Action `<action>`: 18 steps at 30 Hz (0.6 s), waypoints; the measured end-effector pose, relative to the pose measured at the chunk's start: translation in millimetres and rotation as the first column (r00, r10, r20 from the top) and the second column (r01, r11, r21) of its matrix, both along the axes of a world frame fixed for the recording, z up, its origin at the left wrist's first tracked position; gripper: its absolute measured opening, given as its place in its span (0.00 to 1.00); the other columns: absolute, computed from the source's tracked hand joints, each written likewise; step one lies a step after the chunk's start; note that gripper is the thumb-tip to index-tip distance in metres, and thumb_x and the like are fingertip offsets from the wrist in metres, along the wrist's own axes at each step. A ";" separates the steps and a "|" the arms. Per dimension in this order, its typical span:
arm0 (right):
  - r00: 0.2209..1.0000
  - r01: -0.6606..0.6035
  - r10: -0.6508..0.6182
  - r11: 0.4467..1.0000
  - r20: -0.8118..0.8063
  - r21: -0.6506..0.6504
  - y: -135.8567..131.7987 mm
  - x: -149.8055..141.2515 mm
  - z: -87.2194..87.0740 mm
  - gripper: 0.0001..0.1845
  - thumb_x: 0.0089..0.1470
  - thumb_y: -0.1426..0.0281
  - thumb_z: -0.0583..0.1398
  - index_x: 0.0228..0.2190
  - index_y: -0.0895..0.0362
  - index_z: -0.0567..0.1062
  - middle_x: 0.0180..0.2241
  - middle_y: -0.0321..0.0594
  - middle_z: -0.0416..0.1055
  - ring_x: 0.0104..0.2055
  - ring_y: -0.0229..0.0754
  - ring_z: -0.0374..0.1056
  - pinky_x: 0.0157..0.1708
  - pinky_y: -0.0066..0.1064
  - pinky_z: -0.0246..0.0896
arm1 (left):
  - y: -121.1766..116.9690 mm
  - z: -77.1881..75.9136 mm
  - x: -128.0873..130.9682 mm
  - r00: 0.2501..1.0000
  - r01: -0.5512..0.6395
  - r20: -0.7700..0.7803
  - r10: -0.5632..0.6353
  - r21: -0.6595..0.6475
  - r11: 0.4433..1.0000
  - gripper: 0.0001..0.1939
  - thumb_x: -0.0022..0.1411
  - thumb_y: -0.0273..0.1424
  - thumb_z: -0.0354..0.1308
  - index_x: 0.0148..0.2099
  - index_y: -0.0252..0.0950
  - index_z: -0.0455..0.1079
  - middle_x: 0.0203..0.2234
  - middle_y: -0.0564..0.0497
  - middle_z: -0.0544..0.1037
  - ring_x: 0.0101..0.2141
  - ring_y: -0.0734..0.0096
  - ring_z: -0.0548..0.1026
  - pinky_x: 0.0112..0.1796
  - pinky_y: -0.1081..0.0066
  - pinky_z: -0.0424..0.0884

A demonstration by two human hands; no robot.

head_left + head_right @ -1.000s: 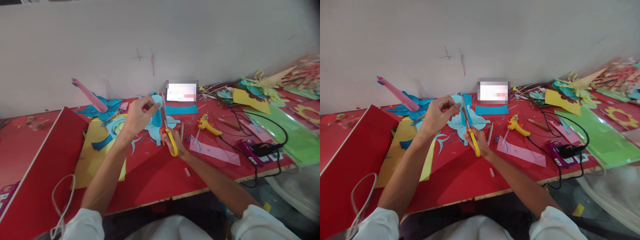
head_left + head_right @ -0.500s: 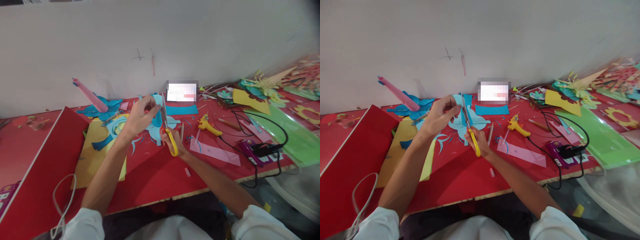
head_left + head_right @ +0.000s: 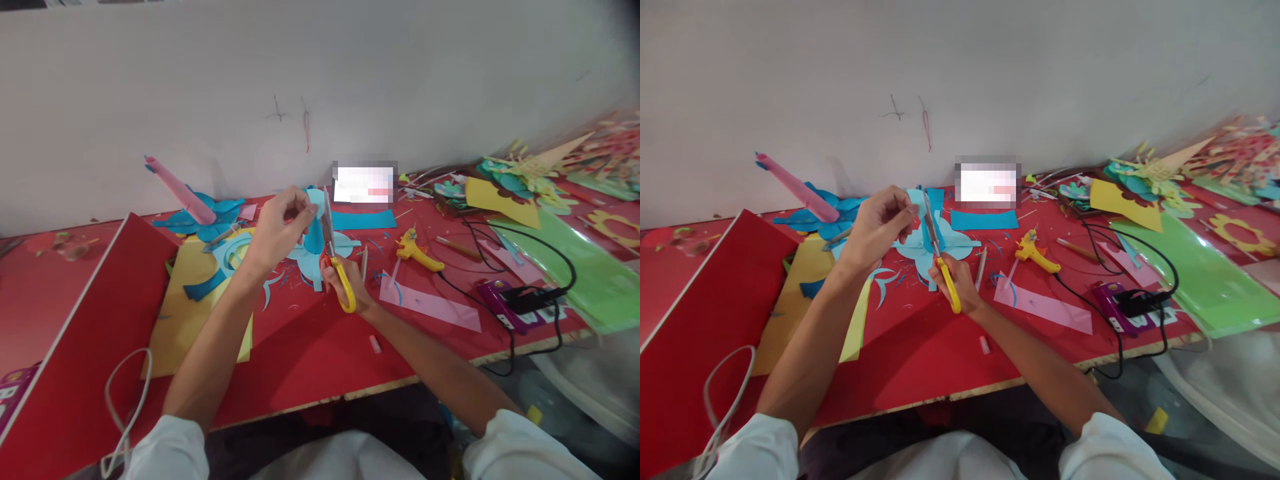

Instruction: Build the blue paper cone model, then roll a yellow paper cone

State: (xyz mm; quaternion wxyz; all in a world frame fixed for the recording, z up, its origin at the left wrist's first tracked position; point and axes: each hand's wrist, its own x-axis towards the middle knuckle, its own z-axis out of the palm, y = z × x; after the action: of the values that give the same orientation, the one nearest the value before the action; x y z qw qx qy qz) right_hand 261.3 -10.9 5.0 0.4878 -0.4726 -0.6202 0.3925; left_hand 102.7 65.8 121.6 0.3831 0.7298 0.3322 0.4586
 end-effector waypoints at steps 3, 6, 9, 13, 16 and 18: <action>1.000 0.001 -0.001 1.000 -0.012 -0.001 0.3 -0.1 -1.4 0.36 0.58 0.32 0.52 0.27 0.53 0.65 0.21 0.34 0.64 0.25 0.38 0.60 0.29 0.33 0.56 | -1.7 2.1 0.2 0.999 0.033 0.011 -0.032 -0.043 0.999 0.10 0.65 0.31 0.60 0.32 0.39 0.63 0.19 0.57 0.70 0.18 0.78 0.67 0.20 0.75 0.65; 1.000 -0.007 0.007 1.000 -0.021 -0.001 1.1 0.0 -4.5 0.35 0.59 0.33 0.52 0.27 0.53 0.65 0.21 0.34 0.64 0.24 0.38 0.60 0.29 0.33 0.56 | -3.6 5.7 0.6 0.999 0.049 -0.009 -0.050 -0.075 0.996 0.11 0.63 0.30 0.61 0.30 0.39 0.62 0.19 0.56 0.70 0.18 0.78 0.67 0.20 0.75 0.66; 1.000 -0.011 0.011 1.000 -0.026 0.009 2.3 0.6 -7.9 0.35 0.59 0.33 0.52 0.27 0.53 0.65 0.21 0.33 0.64 0.25 0.38 0.60 0.29 0.33 0.56 | -4.3 9.0 0.0 0.997 0.034 -0.069 -0.039 -0.070 0.997 0.08 0.61 0.28 0.59 0.30 0.39 0.63 0.19 0.56 0.71 0.19 0.77 0.68 0.20 0.75 0.65; 1.000 -0.012 0.013 1.000 -0.021 0.022 3.9 1.7 -10.1 0.35 0.59 0.33 0.52 0.27 0.52 0.65 0.21 0.33 0.64 0.25 0.38 0.59 0.28 0.33 0.55 | -4.6 9.9 -0.9 0.987 -0.019 -0.160 0.023 0.026 0.999 0.09 0.62 0.28 0.57 0.29 0.38 0.64 0.19 0.55 0.73 0.20 0.76 0.69 0.22 0.74 0.65; 0.999 -0.017 0.018 0.999 -0.033 0.028 4.0 2.2 -9.7 0.34 0.60 0.34 0.53 0.28 0.53 0.66 0.22 0.34 0.64 0.25 0.38 0.60 0.28 0.33 0.54 | -5.5 8.5 -0.2 0.981 -0.034 -0.187 0.047 0.076 0.997 0.12 0.66 0.30 0.56 0.28 0.38 0.64 0.20 0.54 0.73 0.22 0.76 0.70 0.24 0.73 0.66; 0.999 -0.015 0.016 1.000 -0.036 0.027 3.5 1.9 -9.1 0.34 0.60 0.35 0.53 0.28 0.53 0.66 0.22 0.34 0.64 0.24 0.38 0.60 0.28 0.33 0.54 | -5.7 6.7 0.6 0.984 -0.042 -0.168 0.053 0.072 0.997 0.13 0.67 0.31 0.57 0.28 0.38 0.65 0.20 0.54 0.74 0.21 0.77 0.70 0.23 0.74 0.66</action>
State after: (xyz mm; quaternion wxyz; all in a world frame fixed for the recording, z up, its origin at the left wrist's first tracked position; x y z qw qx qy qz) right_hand 263.2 -7.4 -4.1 0.5021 -0.4540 -0.6199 0.3967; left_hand 103.2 60.2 128.3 0.3172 0.7707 0.3650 0.4150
